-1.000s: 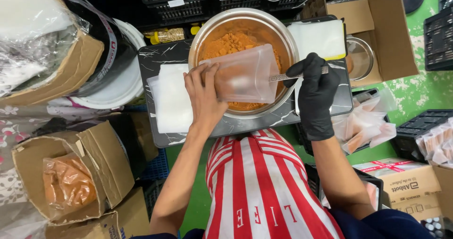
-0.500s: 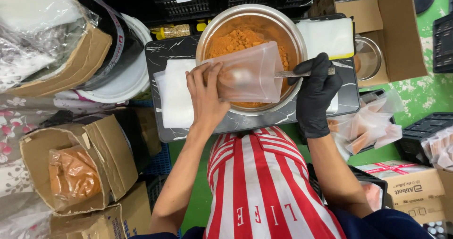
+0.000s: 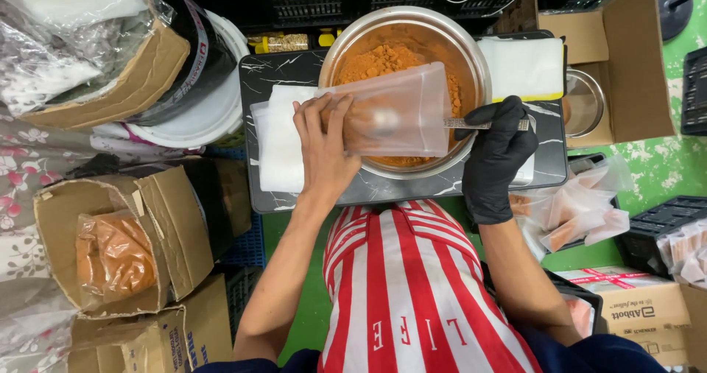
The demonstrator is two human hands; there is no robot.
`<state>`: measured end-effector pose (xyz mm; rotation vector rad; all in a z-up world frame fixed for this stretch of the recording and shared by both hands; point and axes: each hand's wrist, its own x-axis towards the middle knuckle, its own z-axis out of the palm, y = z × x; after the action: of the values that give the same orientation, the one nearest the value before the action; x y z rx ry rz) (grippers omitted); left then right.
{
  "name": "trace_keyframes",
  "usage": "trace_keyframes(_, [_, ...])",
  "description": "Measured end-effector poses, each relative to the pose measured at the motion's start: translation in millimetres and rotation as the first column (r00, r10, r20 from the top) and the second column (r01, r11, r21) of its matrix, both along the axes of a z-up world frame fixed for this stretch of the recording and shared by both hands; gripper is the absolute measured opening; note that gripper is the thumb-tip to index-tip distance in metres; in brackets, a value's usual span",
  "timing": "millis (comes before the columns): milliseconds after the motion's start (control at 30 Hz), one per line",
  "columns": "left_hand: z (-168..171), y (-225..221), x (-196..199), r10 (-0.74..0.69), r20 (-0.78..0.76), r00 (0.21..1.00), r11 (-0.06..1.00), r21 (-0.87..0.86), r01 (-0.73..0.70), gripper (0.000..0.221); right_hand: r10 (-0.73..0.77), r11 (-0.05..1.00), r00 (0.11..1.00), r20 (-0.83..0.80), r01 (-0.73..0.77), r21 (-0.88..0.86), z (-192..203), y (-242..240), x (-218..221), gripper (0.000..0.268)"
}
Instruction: Scooping orange food powder from a large metal bowl into small plastic bags using a spoon and a small plastic scoop.
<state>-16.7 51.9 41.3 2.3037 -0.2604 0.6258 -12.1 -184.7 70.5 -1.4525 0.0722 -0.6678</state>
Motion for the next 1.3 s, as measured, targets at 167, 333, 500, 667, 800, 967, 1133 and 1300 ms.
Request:
trace_keyframes(167, [4.1, -9.6, -9.6, -0.028, 0.033, 0.999, 0.999, -0.019, 0.029, 0.088, -0.025, 0.999, 1.0, 0.003, 0.025, -0.045, 9.3, 4.7, -6.2, 0.042])
trace_keyframes(333, [6.2, -10.5, -7.9, -0.017, 0.077, 0.997, 1.0, -0.012, 0.018, 0.083, -0.075, 0.995, 0.995, -0.058, 0.079, 0.063, 6.0, 4.2, -8.6, 0.048])
trace_keyframes(500, [7.7, -7.8, -7.3, 0.006, 0.05, 0.999, 0.998, -0.06, -0.003, 0.083, -0.142, 0.99, 0.989, 0.035, 0.141, 0.026, 12.2, -10.2, -9.8, 0.045])
trace_keyframes(667, [-5.1, 5.4, -5.3, 0.021, 0.016, 1.0, 0.999, -0.051, -0.02, 0.084, -0.14, 0.99, 0.985, 0.102, 0.136, 0.04, 1.7, -37.7, -6.1, 0.04])
trace_keyframes(800, [-23.5, 18.1, -5.7, 0.069, -0.05, 0.996, 0.997, -0.034, -0.071, 0.086, -0.151, 0.988, 0.982, 0.113, 0.145, 0.062, -4.4, -57.3, -3.3, 0.041])
trace_keyframes(967, [-70.2, 36.1, -12.7, 0.154, -0.126, 0.98, 0.986, -0.047, -0.161, 0.087, -0.154, 0.988, 0.984, 0.092, 0.155, 0.001, -29.5, -77.3, 3.9, 0.039])
trace_keyframes(1133, [-57.9, 22.4, -31.7, 0.191, -0.255, 0.948, 0.958, -0.164, -0.237, 0.082, 0.132, 0.947, 0.991, 0.026, -0.118, -0.299, -39.4, -58.5, 17.9, 0.053])
trace_keyframes(1300, [-23.2, -24.3, -43.7, 0.023, -0.331, 0.943, 0.905, -0.394, -0.16, 0.069, 0.136, 0.734, 0.964, -0.226, -0.252, -0.631, -43.8, -87.8, 14.4, 0.015])
